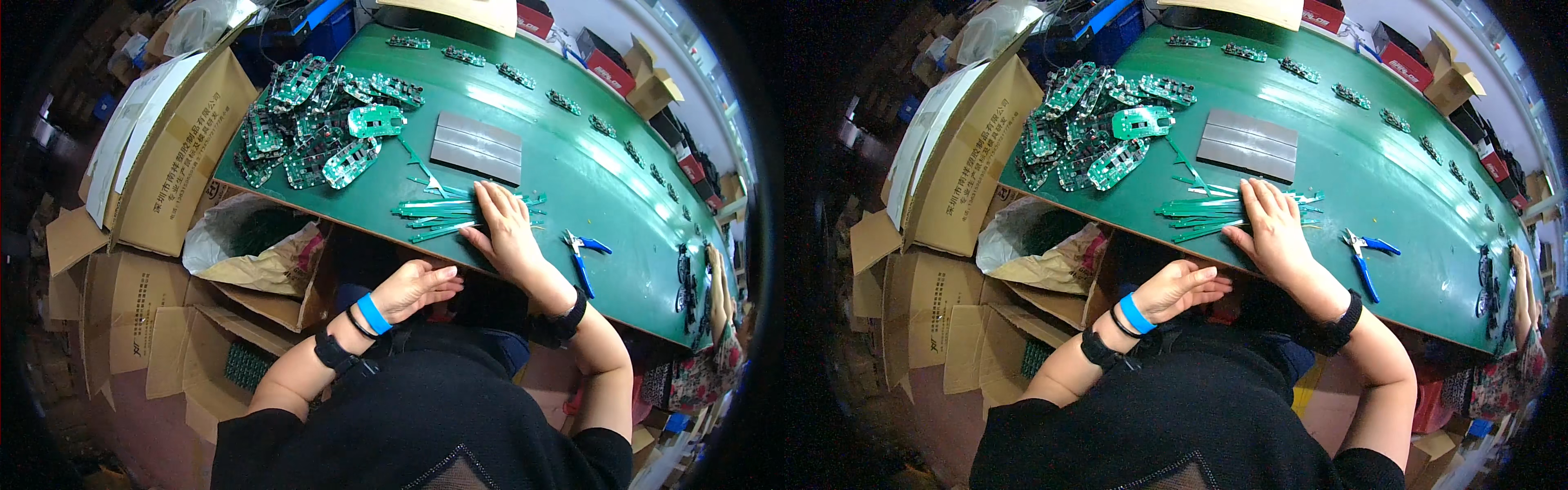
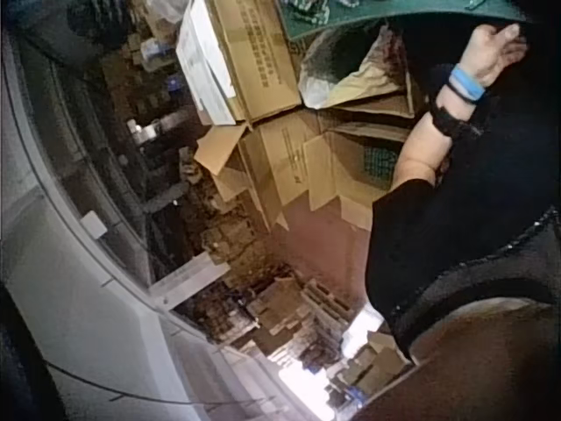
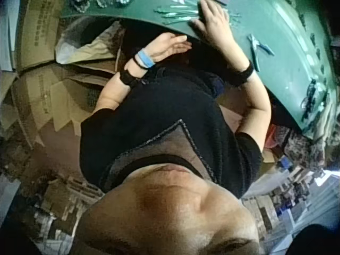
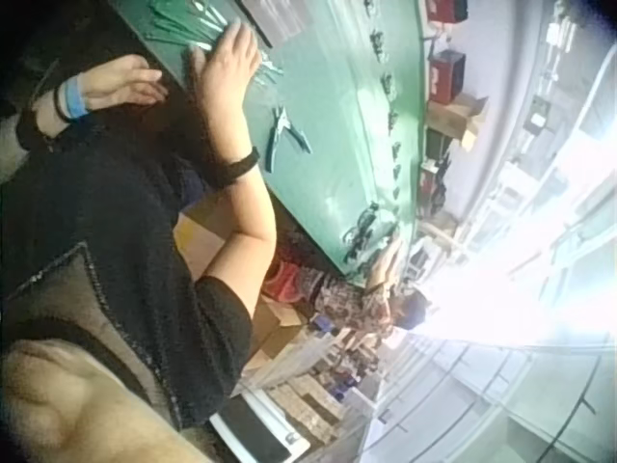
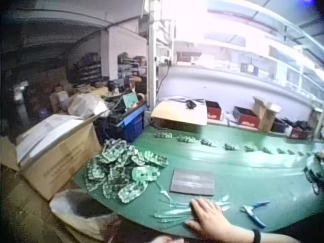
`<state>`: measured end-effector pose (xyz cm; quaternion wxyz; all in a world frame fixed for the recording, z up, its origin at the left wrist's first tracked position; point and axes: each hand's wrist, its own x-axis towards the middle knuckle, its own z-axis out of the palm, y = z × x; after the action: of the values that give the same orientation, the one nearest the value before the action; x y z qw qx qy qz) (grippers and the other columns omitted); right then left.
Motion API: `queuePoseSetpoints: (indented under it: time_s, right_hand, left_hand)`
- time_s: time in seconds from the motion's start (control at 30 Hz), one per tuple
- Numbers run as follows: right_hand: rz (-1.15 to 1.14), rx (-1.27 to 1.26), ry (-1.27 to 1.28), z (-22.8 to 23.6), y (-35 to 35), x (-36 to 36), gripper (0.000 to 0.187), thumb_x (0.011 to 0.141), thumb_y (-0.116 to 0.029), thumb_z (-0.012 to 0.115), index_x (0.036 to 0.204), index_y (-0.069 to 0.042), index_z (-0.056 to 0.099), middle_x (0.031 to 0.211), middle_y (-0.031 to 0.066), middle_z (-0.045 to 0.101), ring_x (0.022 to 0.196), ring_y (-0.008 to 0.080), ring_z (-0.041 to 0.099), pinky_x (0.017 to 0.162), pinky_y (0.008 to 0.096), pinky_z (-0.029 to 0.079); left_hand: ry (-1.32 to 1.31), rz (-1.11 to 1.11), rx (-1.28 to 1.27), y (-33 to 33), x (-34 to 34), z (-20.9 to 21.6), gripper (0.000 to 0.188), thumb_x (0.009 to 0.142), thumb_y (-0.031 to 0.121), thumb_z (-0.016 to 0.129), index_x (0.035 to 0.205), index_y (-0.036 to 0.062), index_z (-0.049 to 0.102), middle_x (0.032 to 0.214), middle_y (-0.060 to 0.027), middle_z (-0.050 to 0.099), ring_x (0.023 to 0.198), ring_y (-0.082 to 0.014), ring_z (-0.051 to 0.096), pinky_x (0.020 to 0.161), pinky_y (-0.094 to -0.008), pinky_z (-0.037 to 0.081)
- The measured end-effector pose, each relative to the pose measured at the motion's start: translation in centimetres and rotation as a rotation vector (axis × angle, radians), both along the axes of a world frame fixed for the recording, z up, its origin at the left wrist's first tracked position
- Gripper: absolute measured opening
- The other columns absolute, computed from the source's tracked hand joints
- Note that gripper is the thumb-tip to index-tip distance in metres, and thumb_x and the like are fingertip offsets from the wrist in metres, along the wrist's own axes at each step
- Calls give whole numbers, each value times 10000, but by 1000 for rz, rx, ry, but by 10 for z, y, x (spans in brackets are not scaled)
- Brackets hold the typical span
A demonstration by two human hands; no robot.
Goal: The person uses wire cutters to separate individual green circuit boards from a larger panel. They then place the separated boards into a cardboard box. The person also handles a pile of green plastic strips, moving them from the table into the box.
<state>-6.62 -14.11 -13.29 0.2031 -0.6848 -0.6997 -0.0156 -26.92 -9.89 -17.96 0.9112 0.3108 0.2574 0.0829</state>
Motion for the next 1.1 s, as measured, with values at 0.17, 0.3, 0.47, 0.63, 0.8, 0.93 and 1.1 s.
queuePoseSetpoints:
  time_s: [0.17, 0.3, 0.47, 0.63, 0.8, 0.93, 1.1]
  right_hand:
    - [81, -25, 41, 3, -2, -6, 719, 788, -371, 670, 1323, 31, 407, 1312, 188, 461, 1250, 332, 413, 1043, 448, 299]
    - [128, -1, 23, 0, -1, -7, 713, 778, -347, 679, 1310, 46, 413, 1291, 197, 479, 1225, 348, 437, 1039, 440, 321]
    - [34, 70, 103, 5, 1, -1, 561, 806, -216, 659, 1245, 71, 461, 1216, 226, 510, 1140, 366, 470, 984, 424, 385]
    - [65, 40, 125, -3, 10, 13, 500, 824, -180, 641, 1214, 87, 478, 1186, 225, 519, 1105, 374, 480, 965, 423, 397]
    - [88, -1, 122, -1, 10, 1, 605, 840, -318, 619, 1309, 21, 441, 1283, 216, 488, 1257, 381, 402, 1034, 439, 346]
    - [169, -35, -13, -7, -2, -15, 584, 839, -300, 619, 1358, -99, 442, 1388, 132, 441, 1316, 366, 352, 1054, 477, 305]
    - [323, 15, -30, -11, -15, -19, 516, 817, -208, 627, 1302, -85, 498, 1339, 91, 495, 1257, 334, 429, 995, 442, 367]
  left_hand:
    - [-206, 119, -215, -11, 20, 3, 411, 876, 246, 670, 1206, 59, 512, 1161, -64, 547, 1124, -185, 514, 1026, -361, 382]
    - [-291, 230, -269, -13, 29, 0, 421, 894, 256, 637, 1238, 60, 494, 1218, -104, 539, 1192, -252, 493, 1075, -408, 353]
    - [-218, 287, -259, -10, 26, 4, 402, 900, 277, 626, 1224, 72, 504, 1213, -97, 556, 1173, -228, 509, 1043, -399, 390]
    - [-189, 313, -248, -10, 26, 8, 400, 919, 282, 598, 1245, 77, 490, 1218, -92, 568, 1160, -222, 528, 1031, -406, 406]
    - [-230, 319, -260, -9, 28, 5, 424, 916, 322, 593, 1262, 107, 473, 1215, -98, 553, 1144, -228, 533, 1035, -426, 402]
    - [-254, 342, -300, -9, 32, 0, 485, 909, 377, 588, 1297, 132, 432, 1171, -89, 542, 1122, -228, 532, 1035, -440, 401]
    - [-231, 345, -257, -12, 31, 11, 551, 888, 449, 592, 1303, 146, 394, 1246, -88, 474, 1166, -211, 482, 1026, -432, 404]
